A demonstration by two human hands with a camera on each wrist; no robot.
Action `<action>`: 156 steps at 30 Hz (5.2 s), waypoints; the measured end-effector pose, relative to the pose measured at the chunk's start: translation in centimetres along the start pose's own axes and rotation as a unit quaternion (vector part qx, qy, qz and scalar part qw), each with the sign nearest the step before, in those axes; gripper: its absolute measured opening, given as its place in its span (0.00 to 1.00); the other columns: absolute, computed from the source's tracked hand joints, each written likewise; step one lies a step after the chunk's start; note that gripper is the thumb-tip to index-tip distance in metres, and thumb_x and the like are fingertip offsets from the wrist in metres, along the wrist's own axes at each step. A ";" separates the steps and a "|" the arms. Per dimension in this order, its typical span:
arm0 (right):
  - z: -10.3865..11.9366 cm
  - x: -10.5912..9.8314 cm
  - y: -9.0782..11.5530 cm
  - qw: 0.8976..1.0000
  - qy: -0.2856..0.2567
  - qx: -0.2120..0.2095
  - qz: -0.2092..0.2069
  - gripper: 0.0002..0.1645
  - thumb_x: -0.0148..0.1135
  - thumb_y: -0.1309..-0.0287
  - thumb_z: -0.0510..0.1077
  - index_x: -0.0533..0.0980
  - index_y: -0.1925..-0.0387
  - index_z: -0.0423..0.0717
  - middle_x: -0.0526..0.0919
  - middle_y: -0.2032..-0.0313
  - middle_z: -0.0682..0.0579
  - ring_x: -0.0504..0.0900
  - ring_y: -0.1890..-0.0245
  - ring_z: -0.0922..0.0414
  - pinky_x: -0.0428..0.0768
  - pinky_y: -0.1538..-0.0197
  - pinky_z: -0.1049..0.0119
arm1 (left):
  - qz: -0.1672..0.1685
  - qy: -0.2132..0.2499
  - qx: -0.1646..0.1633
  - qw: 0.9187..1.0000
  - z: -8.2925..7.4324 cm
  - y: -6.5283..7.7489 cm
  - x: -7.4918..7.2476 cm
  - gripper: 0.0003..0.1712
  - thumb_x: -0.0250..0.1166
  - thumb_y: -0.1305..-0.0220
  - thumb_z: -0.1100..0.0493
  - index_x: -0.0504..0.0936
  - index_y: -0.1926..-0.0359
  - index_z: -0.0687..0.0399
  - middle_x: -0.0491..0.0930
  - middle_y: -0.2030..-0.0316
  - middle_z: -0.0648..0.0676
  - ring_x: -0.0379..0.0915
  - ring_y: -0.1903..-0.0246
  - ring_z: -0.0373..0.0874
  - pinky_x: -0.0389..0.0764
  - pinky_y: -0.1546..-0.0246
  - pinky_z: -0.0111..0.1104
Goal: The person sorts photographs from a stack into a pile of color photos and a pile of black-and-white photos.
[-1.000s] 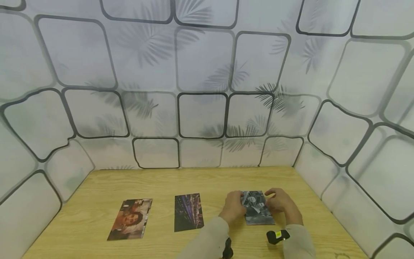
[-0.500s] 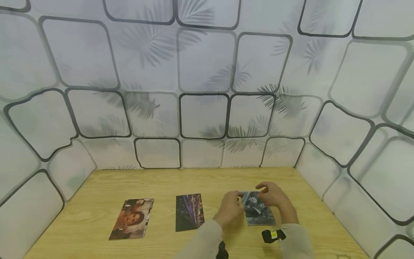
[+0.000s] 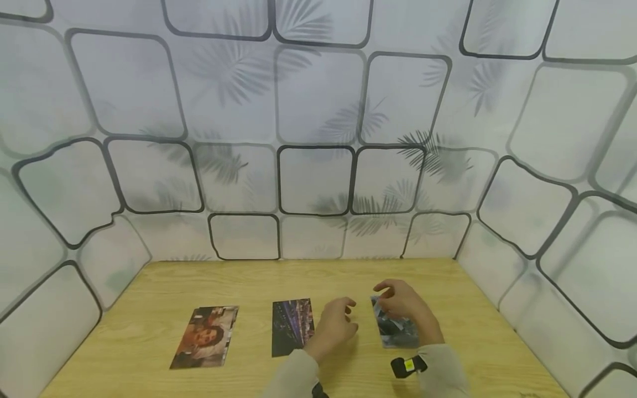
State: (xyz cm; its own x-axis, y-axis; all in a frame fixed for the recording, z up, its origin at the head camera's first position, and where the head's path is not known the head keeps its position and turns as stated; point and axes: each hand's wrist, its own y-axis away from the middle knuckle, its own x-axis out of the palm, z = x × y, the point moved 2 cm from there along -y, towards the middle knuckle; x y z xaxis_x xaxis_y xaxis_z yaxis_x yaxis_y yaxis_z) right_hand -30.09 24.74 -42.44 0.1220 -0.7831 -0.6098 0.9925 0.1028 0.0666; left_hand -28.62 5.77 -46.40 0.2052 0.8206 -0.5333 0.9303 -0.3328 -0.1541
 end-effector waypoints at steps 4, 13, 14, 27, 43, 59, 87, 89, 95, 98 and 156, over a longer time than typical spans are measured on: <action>0.7 0.8 -0.1 1.000 0.000 -0.007 0.005 0.23 0.62 0.36 0.33 0.75 0.41 0.30 0.83 0.57 0.38 0.85 0.65 0.48 0.88 0.64 0.52 | -0.009 0.010 -0.012 1.000 0.7 0.6 -1.4 0.26 0.69 0.41 0.71 0.77 0.41 0.69 0.80 0.48 0.69 0.82 0.54 0.57 0.88 0.56 0.48; 1.8 3.4 -0.6 0.998 -0.030 -0.033 0.034 0.23 0.63 0.35 0.36 0.75 0.41 0.32 0.83 0.55 0.38 0.86 0.61 0.49 0.90 0.60 0.52 | -0.050 -0.014 0.008 0.999 2.5 2.4 -5.4 0.27 0.69 0.42 0.70 0.77 0.41 0.71 0.81 0.51 0.70 0.81 0.57 0.54 0.88 0.61 0.44; 1.8 3.7 -0.6 0.998 -0.038 -0.035 0.039 0.22 0.63 0.35 0.36 0.75 0.40 0.32 0.82 0.55 0.37 0.86 0.61 0.48 0.90 0.59 0.51 | -0.055 -0.015 0.010 0.998 2.8 2.5 -5.9 0.26 0.69 0.41 0.70 0.77 0.41 0.71 0.81 0.51 0.70 0.81 0.58 0.53 0.88 0.62 0.42; 3.1 8.2 -1.2 0.988 -0.096 -0.079 0.091 0.27 0.58 0.29 0.37 0.68 0.34 0.28 0.79 0.45 0.29 0.85 0.51 0.37 0.90 0.55 0.50 | -0.121 -0.026 -0.049 0.991 5.8 3.6 -10.6 0.25 0.69 0.42 0.69 0.79 0.42 0.69 0.83 0.53 0.69 0.81 0.58 0.54 0.87 0.63 0.42; 3.9 12.1 -1.9 0.974 -0.188 -0.040 0.116 0.30 0.51 0.26 0.37 0.59 0.30 0.24 0.71 0.38 0.22 0.76 0.39 0.29 0.86 0.44 0.44 | -0.077 0.003 -0.171 0.982 7.5 4.3 -14.3 0.31 0.69 0.40 0.67 0.73 0.36 0.69 0.77 0.43 0.75 0.83 0.55 0.62 0.90 0.66 0.42; 3.4 13.1 -2.3 0.965 -0.229 -0.008 0.128 0.31 0.50 0.29 0.34 0.58 0.30 0.22 0.75 0.39 0.23 0.77 0.37 0.30 0.88 0.44 0.49 | -0.066 0.041 -0.180 0.981 8.3 4.2 -13.6 0.36 0.71 0.45 0.73 0.70 0.35 0.73 0.79 0.47 0.76 0.84 0.54 0.64 0.91 0.61 0.43; 4.6 13.6 -1.6 0.985 -0.153 -0.060 0.051 0.26 0.58 0.36 0.30 0.71 0.36 0.31 0.80 0.51 0.32 0.87 0.68 0.52 0.90 0.68 0.57 | -0.120 0.000 -0.123 0.985 7.6 3.9 -14.6 0.34 0.70 0.49 0.76 0.77 0.38 0.68 0.86 0.66 0.62 0.81 0.76 0.43 0.86 0.75 0.33; 4.8 13.7 -1.5 0.984 -0.161 -0.064 0.048 0.25 0.58 0.36 0.29 0.72 0.37 0.31 0.80 0.52 0.33 0.87 0.71 0.52 0.90 0.70 0.57 | -0.121 -0.009 -0.120 0.985 7.4 4.0 -14.8 0.34 0.70 0.50 0.76 0.77 0.38 0.68 0.86 0.66 0.62 0.81 0.77 0.43 0.86 0.75 0.33; 5.4 14.4 -1.4 0.978 -0.192 -0.077 0.040 0.22 0.60 0.36 0.27 0.73 0.41 0.28 0.81 0.54 0.34 0.88 0.73 0.51 0.90 0.72 0.57 | -0.110 0.003 -0.138 0.984 7.6 4.9 -15.5 0.34 0.69 0.48 0.76 0.76 0.37 0.68 0.85 0.64 0.62 0.82 0.75 0.43 0.87 0.73 0.34; 5.9 14.9 -1.5 0.978 -0.190 -0.084 0.038 0.22 0.63 0.36 0.28 0.73 0.41 0.28 0.81 0.54 0.36 0.87 0.75 0.54 0.90 0.72 0.58 | -0.112 0.006 -0.136 0.984 7.8 5.3 -16.2 0.34 0.68 0.49 0.76 0.77 0.37 0.68 0.85 0.66 0.61 0.82 0.75 0.43 0.86 0.73 0.33; 14.4 28.7 -3.4 0.979 -0.163 -0.097 0.075 0.18 0.63 0.42 0.23 0.78 0.49 0.32 0.81 0.65 0.50 0.83 0.79 0.61 0.85 0.75 0.72 | -0.083 -0.083 -0.214 0.970 15.4 11.0 -27.9 0.29 0.64 0.47 0.77 0.73 0.42 0.83 0.84 0.61 0.72 0.84 0.66 0.50 0.89 0.65 0.40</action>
State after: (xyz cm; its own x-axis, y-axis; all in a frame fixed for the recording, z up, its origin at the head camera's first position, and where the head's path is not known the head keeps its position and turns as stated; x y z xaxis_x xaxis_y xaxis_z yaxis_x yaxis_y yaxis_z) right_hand -29.80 -6.90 -48.76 0.2946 -0.9014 -0.3173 0.9462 0.3217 -0.0353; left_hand -28.73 -27.91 -46.05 0.0236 0.7481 -0.6631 0.9945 0.0502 0.0920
